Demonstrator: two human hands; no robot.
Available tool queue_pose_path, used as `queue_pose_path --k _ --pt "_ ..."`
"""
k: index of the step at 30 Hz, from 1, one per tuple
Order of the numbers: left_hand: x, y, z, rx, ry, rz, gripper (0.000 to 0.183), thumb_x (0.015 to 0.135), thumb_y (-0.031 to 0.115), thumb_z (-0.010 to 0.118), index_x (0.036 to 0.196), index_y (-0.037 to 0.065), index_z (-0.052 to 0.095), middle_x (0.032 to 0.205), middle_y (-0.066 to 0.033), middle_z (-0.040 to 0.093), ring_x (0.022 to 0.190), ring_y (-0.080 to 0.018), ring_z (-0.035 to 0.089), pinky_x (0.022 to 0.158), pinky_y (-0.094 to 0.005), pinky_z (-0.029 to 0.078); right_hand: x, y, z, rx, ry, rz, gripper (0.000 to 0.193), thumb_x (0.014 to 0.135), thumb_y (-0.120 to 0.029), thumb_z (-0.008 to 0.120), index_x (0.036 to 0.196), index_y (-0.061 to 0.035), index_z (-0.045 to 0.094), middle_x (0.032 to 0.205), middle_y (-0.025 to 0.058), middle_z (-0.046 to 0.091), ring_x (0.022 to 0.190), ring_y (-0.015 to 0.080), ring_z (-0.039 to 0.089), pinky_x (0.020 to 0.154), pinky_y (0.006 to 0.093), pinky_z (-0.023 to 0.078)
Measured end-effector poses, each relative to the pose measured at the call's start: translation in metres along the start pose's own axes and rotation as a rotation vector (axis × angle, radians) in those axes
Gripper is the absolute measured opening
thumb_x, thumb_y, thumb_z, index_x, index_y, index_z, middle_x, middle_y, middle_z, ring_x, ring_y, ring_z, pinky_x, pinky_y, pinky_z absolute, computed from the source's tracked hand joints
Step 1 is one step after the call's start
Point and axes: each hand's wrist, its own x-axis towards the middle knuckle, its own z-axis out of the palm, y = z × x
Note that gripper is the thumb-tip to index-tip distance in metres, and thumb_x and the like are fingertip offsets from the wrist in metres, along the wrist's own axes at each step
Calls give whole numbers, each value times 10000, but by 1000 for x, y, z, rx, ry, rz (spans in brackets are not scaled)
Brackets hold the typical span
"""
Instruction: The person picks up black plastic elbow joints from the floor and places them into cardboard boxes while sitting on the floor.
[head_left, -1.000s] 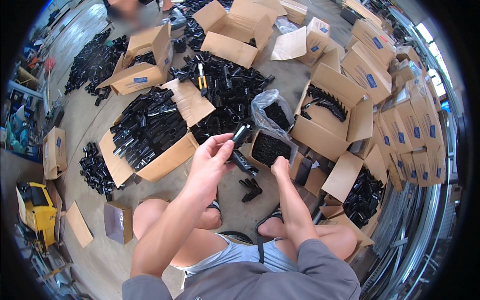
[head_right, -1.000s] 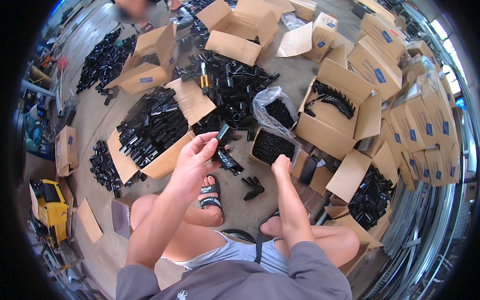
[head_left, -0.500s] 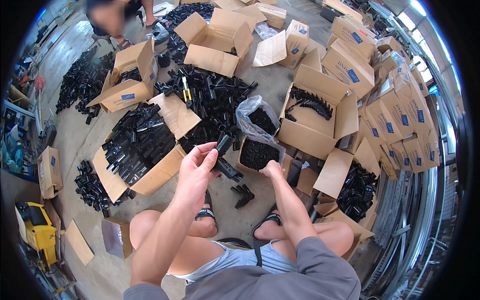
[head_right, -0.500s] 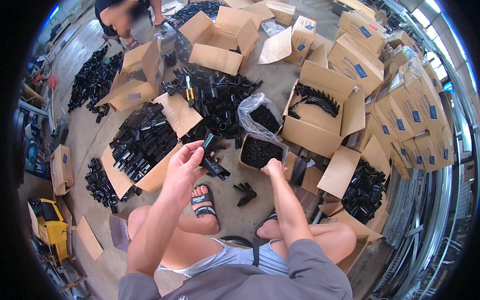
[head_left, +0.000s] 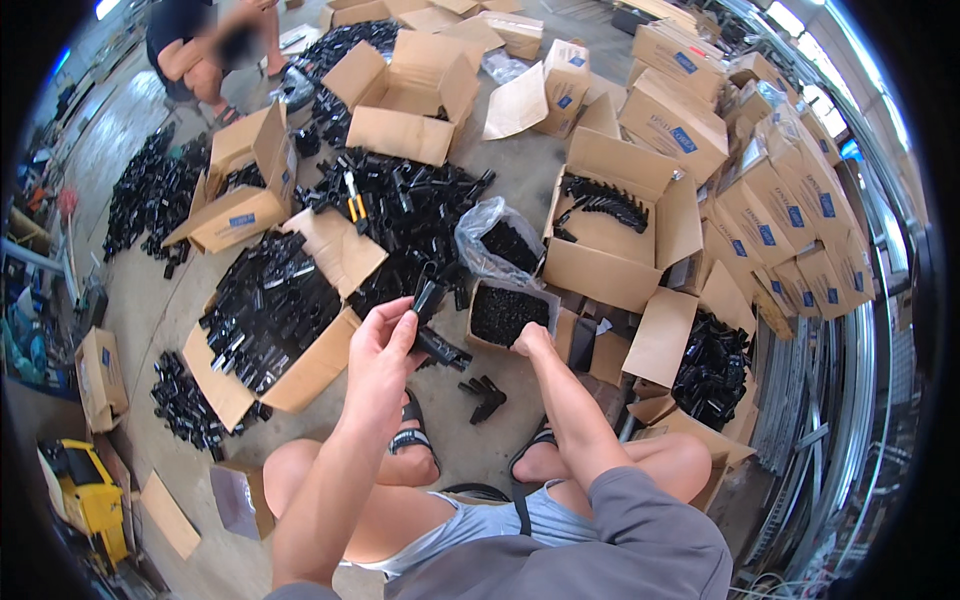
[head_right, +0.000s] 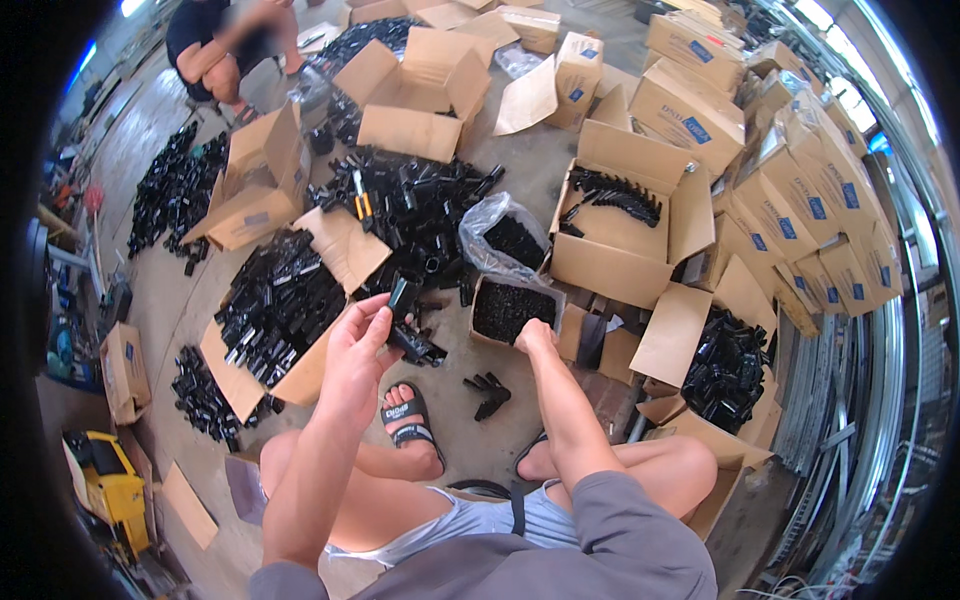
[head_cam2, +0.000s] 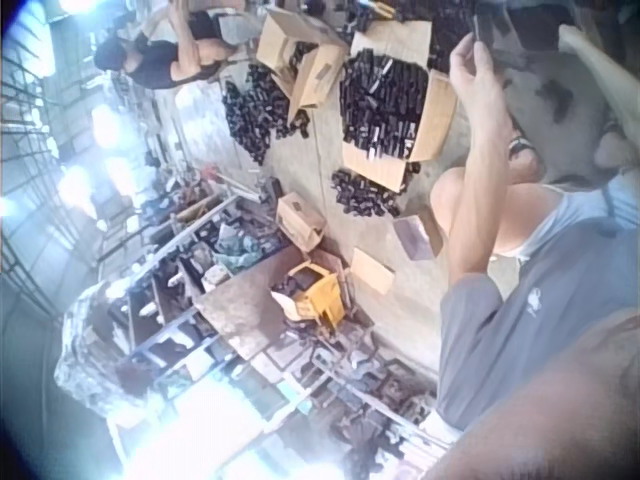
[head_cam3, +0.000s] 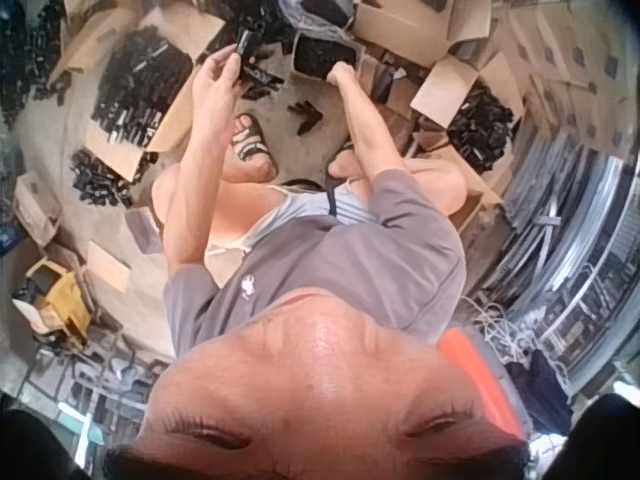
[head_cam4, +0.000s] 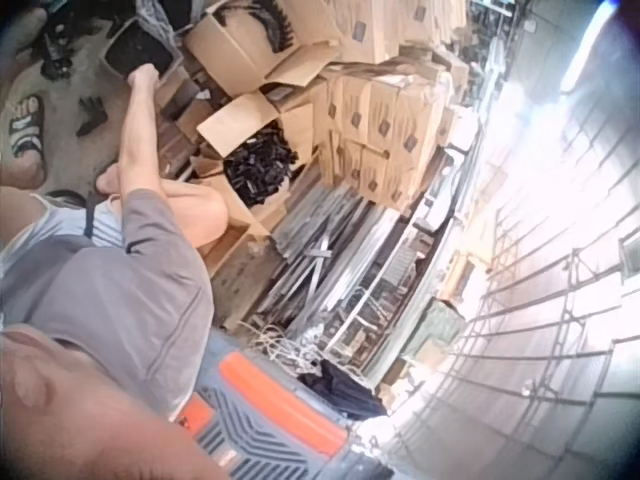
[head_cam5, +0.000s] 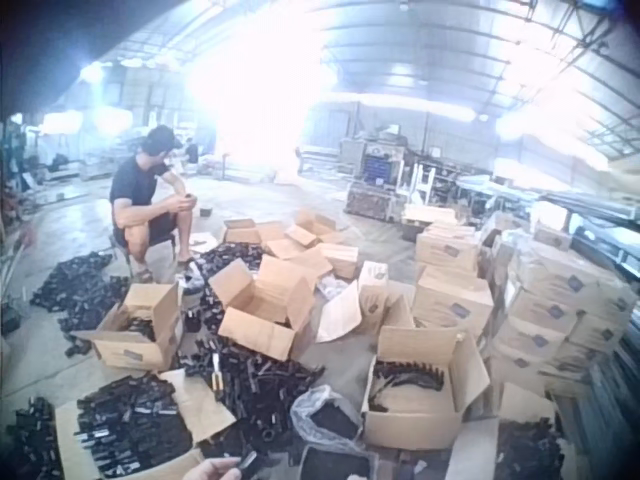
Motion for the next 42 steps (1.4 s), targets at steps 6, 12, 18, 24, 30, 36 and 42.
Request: queue_pose_path --k 6,12,18,24,30,36,42 --pt "-2 9 11 8 -5 -16 256 1050 221 581 1270 90 591 1103 10 649 1007 -85 606 867 -339 513 16 10 6 4 60 55 335 868 -72 639 1191 -34 718 1339 200 641 1262 352 611 1043 443 511" --pt "3 1 7 4 0 2 262 1046 222 590 1269 86 585 1094 9 643 1007 -84 599 869 -338 520 -3 15 2 496 332 -230 231 935 -140 629 1088 9 720 1137 208 722 999 349 718 876 410 581" --pt "-1 5 15 81 50 200 227 1031 108 588 1236 12 600 1085 -36 652 938 -92 612 807 -262 510 -147 -47 -70 1495 19 -616 171 1033 -182 607 1088 -53 704 924 50 703 794 115 678 727 260 572" --pt "4 -4 14 142 118 342 201 1008 45 598 1201 -11 602 1083 -71 665 1012 -130 620 879 -283 503 -266 -89 -104 1291 183 -924 222 1009 -68 615 1201 7 697 1039 73 724 953 125 686 843 268 555" --pt "1 -4 14 172 146 424 213 1003 46 602 1207 -14 597 1091 -86 674 1025 -161 630 895 -303 503 -280 -108 -87 1321 305 -864 180 908 -27 718 1078 30 697 1000 93 742 916 142 705 843 265 545" --pt "0 -7 17 218 139 495 233 1002 56 608 1223 -14 596 1102 -104 679 1052 -183 630 923 -326 497 -278 -111 -83 1487 180 -838 177 897 -25 743 1064 26 718 987 81 744 891 116 688 827 256 543" --pt "-2 -6 17 170 125 486 236 1005 53 603 1229 -19 591 1111 -105 673 1067 -176 621 920 -316 500 -286 -115 -81 1543 232 -810 158 893 -20 748 1045 23 740 998 71 748 901 99 674 818 251 538"
